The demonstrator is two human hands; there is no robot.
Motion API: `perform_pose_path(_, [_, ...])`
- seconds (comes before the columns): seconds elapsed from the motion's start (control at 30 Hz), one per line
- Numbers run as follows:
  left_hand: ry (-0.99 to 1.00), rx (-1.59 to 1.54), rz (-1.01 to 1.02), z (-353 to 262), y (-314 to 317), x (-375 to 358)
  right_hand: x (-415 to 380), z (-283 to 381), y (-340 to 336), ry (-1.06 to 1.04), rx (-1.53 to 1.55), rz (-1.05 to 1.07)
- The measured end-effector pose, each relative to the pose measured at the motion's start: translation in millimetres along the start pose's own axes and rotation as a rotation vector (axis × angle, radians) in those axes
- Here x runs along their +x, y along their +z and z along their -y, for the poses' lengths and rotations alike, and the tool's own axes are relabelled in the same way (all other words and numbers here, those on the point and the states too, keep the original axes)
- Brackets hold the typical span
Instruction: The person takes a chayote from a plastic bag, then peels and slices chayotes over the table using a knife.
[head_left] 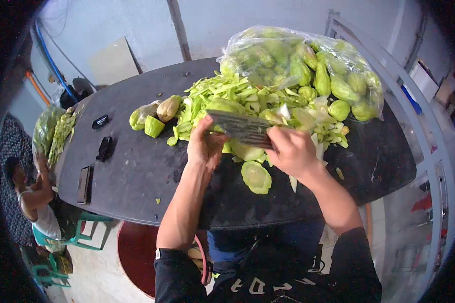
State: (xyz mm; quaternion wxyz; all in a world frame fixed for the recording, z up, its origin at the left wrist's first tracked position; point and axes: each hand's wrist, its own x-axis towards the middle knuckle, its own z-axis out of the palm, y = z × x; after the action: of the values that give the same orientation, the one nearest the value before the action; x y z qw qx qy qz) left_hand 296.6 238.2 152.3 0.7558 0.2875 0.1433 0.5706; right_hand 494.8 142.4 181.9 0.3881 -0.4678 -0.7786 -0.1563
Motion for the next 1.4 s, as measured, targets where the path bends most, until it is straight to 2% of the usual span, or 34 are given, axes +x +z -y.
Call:
perform_pose_path(0.03, [-0.004, 0.003, 0.003, 0, 5, -4, 0, 3, 0, 0.005, -0.002, -0.003])
perform_pose_path(0.1, [-0.117, -0.029, -0.135, -1, 19, -17, -1, 10, 1, -0.14, -0.108, -0.031])
perform_pose_path(0.3, [-0.156, -0.175, -0.02, 10, 0, -14, 1, 9, -2, -0.142, -0.094, -0.123])
perform_pose_path(0.37, [-0.089, 0.017, 0.1, 15, -20, -1, 1, 7, -2, -0.083, -0.112, -0.103])
perform_pose_path(0.43, [-0.07, 0.081, 0.115, 0, -1, -7, 2, 4, -5, -0.078, -0.09, -0.116])
perform_pose_path(0.5, [-0.127, 0.314, 0.149, -16, 9, -13, 2, -1, -7, -0.053, -0.099, -0.097])
perform_pose_path(0.57, [-0.173, 0.327, 0.077, -16, 14, -15, 4, -3, -10, -0.07, -0.075, -0.103])
perform_pose_path(0.63, [-0.219, 0.497, 0.23, -15, 8, -12, 6, -6, -13, -0.126, -0.071, -0.037])
perform_pose_path(0.7, [-0.217, 0.528, 0.24, -6, 10, -13, 5, -8, -12, -0.13, -0.071, -0.029])
perform_pose_path(0.77, [-0.188, 0.687, 0.169, 3, 11, -15, 4, -8, -10, -0.137, -0.076, -0.019])
perform_pose_path(0.8, [-0.149, 0.639, 0.267, 8, 8, -15, 3, -8, -8, -0.153, -0.088, -0.032])
perform_pose_path(0.83, [-0.15, 0.639, 0.267, 11, 7, -16, 2, -7, -6, -0.17, -0.097, -0.044])
perform_pose_path(0.9, [-0.154, 0.578, 0.139, 16, 8, -17, 2, -3, -5, -0.184, -0.094, -0.045])
perform_pose_path(0.97, [-0.134, 0.56, 0.183, 19, -5, -16, 2, 3, -7, -0.22, -0.081, -0.07])
perform_pose_path(1.03, [-0.032, 0.472, 0.18, 24, -14, -14, 2, 4, -10, -0.221, -0.071, -0.047])
perform_pose_path(1.07, [0.019, 0.631, 0.245, 25, -28, -8, 1, 5, -10, -0.229, -0.055, -0.022])
perform_pose_path(1.23, [0.05, 0.605, 0.23, 21, -16, -16, 2, 4, -6, -0.25, -0.063, -0.039])
perform_pose_path(1.27, [0.049, 0.571, 0.224, 19, -10, -18, 2, 3, -5, -0.238, -0.091, -0.069])
perform_pose_path(1.3, [0.071, 0.7, 0.054, 19, 3, -19, 1, 2, -4, -0.223, -0.119, -0.099])
perform_pose_path(1.37, [-0.015, 0.755, 0.178, 4, 13, -15, 6, -20, -6, -0.072, -0.013, -0.019])
perform_pose_path(1.4, [0.012, 0.591, 0.135, 2, 32, -19, 3, -24, -6, -0.042, -0.07, 0.001])
